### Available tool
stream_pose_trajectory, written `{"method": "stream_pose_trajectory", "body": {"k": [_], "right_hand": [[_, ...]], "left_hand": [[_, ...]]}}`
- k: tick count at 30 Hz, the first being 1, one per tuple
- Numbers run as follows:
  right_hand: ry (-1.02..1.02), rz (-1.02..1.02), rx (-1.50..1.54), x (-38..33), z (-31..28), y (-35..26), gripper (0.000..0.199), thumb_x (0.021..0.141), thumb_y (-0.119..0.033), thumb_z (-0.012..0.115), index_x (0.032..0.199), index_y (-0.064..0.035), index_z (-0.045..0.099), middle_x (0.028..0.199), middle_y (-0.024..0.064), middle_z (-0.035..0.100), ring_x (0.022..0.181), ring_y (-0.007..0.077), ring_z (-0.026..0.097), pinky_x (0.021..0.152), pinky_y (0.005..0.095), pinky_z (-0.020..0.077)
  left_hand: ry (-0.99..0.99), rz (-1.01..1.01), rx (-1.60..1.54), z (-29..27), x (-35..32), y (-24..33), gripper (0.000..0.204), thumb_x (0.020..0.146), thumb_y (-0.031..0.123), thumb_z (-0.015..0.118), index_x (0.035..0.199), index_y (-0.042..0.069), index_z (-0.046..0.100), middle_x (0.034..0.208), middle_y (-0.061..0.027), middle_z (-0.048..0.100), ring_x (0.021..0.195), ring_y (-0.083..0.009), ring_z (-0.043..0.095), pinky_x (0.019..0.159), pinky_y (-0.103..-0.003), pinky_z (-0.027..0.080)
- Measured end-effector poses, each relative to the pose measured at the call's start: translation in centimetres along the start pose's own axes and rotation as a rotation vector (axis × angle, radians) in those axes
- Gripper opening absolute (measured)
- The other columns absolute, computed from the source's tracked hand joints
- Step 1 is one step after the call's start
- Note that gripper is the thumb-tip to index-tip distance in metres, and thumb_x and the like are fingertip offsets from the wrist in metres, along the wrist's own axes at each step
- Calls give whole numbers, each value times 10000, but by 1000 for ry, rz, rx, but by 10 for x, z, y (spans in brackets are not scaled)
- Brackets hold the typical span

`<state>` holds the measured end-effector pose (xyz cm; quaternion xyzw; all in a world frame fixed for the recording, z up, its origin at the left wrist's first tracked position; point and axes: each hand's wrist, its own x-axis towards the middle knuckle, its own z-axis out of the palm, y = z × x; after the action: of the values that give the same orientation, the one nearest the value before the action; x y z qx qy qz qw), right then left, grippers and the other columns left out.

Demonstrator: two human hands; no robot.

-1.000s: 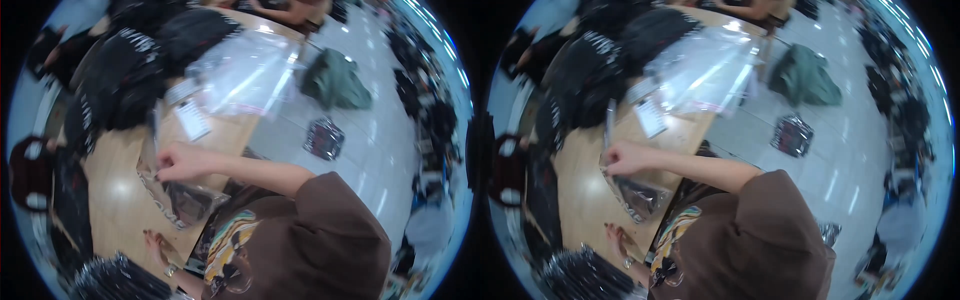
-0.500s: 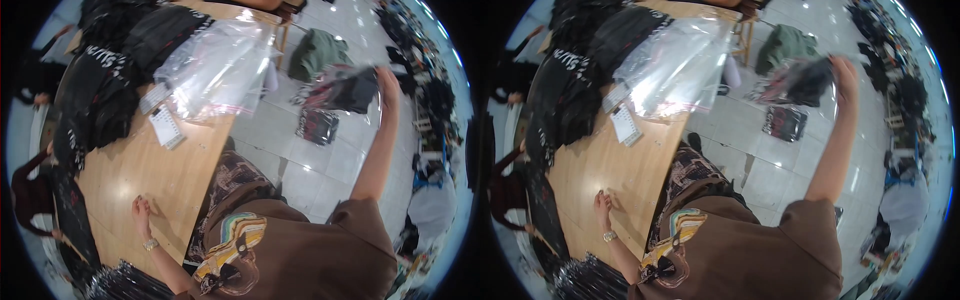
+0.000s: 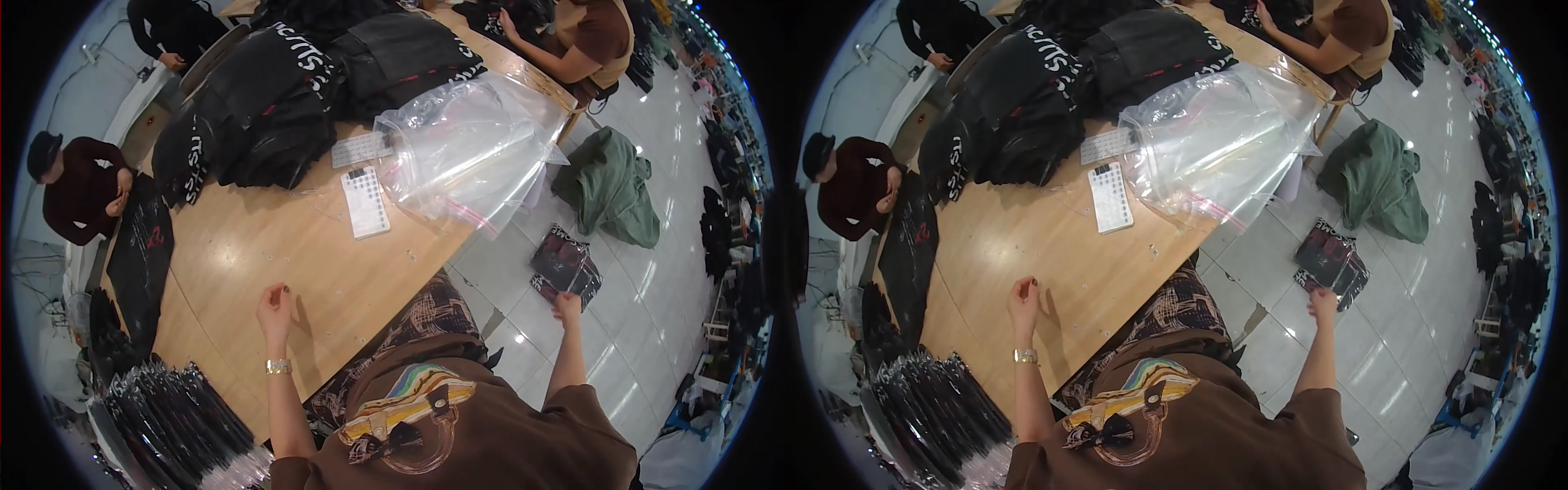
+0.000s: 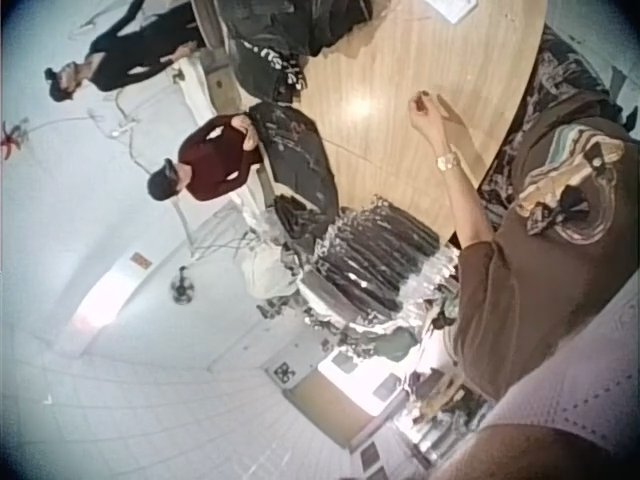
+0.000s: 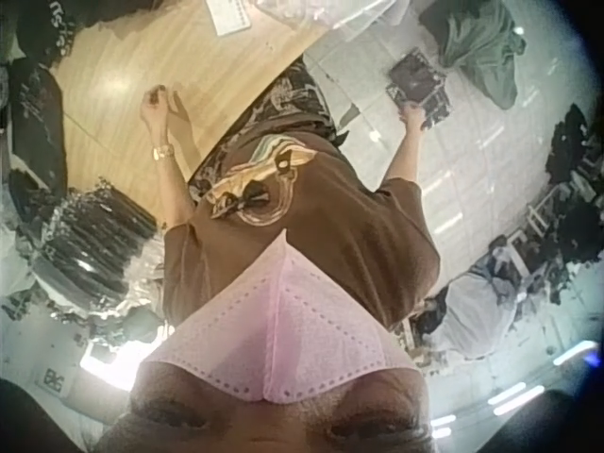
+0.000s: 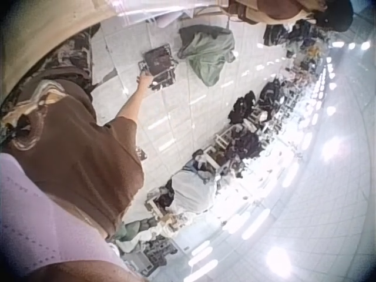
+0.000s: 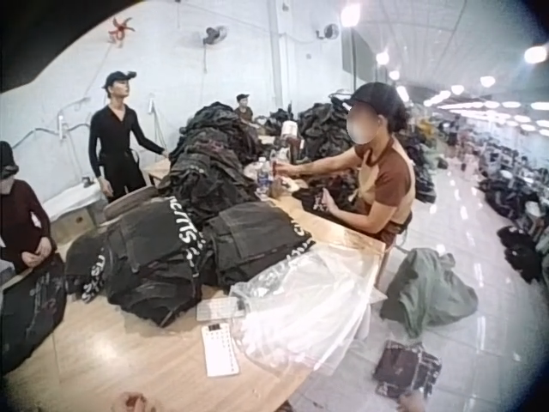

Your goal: The recorder folds and places black t-shirts into clear plastic bags on a garment production table.

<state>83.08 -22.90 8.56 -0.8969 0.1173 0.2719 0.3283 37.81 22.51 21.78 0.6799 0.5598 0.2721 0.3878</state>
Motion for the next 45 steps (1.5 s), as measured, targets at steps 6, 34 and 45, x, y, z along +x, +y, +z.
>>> {"method": "stream_pose_trajectory", "body": {"k": [6,34,45], "right_hand": [[74,-549,312,-2,60,-178,201,805,-210,614,874,-23,590,691,71,619,579,140,577,531,285,454],[-33,-337,888,-29,105,-256,360,852,-264,551,1079,3,467,996,84,562,847,166,552,714,290,447],[923,-694,-462,-72,99,-301,678,695,-209,697,1245,13,369,1090,228,530,1049,381,496,923,399,383]], "left_hand": [[-130,304,5,90,48,121,149,794,94,611,930,32,619,872,-121,627,827,-210,599,721,-308,463],[-357,661,-69,288,41,270,113,824,170,582,838,62,607,710,-122,597,660,-297,584,620,-390,455],[-211,693,-554,239,70,357,108,853,97,545,832,-9,550,674,-119,606,618,-213,607,595,-301,450]]}}
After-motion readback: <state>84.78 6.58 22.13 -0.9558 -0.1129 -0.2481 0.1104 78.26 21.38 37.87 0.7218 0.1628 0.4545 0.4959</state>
